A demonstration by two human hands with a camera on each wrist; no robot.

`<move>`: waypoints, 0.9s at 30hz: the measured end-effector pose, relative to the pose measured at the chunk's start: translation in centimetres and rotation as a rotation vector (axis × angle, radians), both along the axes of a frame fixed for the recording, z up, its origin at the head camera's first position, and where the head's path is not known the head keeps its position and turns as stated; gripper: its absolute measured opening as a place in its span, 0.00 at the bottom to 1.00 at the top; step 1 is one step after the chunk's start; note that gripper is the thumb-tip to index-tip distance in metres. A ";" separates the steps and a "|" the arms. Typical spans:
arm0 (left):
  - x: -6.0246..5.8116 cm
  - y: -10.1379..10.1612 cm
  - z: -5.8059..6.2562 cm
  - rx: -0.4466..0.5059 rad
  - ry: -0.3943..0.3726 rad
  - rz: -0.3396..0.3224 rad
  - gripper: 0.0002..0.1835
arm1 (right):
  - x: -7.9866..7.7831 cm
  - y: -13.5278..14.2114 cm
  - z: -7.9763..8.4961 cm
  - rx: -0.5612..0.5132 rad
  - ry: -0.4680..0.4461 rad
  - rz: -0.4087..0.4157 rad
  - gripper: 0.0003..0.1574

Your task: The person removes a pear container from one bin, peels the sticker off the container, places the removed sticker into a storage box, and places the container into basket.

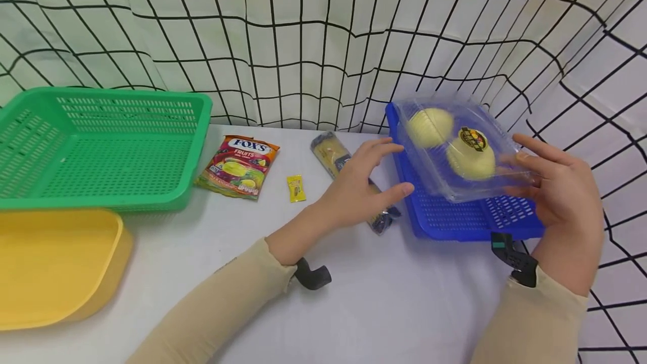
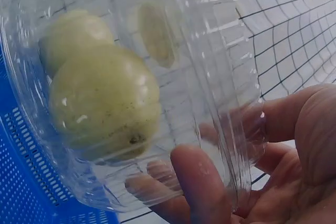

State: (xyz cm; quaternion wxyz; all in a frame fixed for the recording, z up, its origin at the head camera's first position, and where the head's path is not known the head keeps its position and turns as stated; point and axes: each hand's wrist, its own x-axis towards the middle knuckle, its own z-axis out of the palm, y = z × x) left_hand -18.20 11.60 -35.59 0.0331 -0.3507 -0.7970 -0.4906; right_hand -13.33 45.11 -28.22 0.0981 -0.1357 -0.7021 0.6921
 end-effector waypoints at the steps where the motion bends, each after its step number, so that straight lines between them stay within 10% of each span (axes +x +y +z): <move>1: -0.1 -0.1 0.4 0.045 -0.023 -0.010 0.40 | 0.1 -0.1 0.1 0.003 0.014 0.007 0.27; 12: -1.7 -2.9 2.9 0.272 -0.170 0.056 0.57 | 0.4 -1.6 1.0 0.026 0.068 0.172 0.23; 27: -3.4 -7.5 3.4 0.412 -0.247 0.067 0.39 | -1.2 -4.8 0.5 0.000 0.156 0.500 0.23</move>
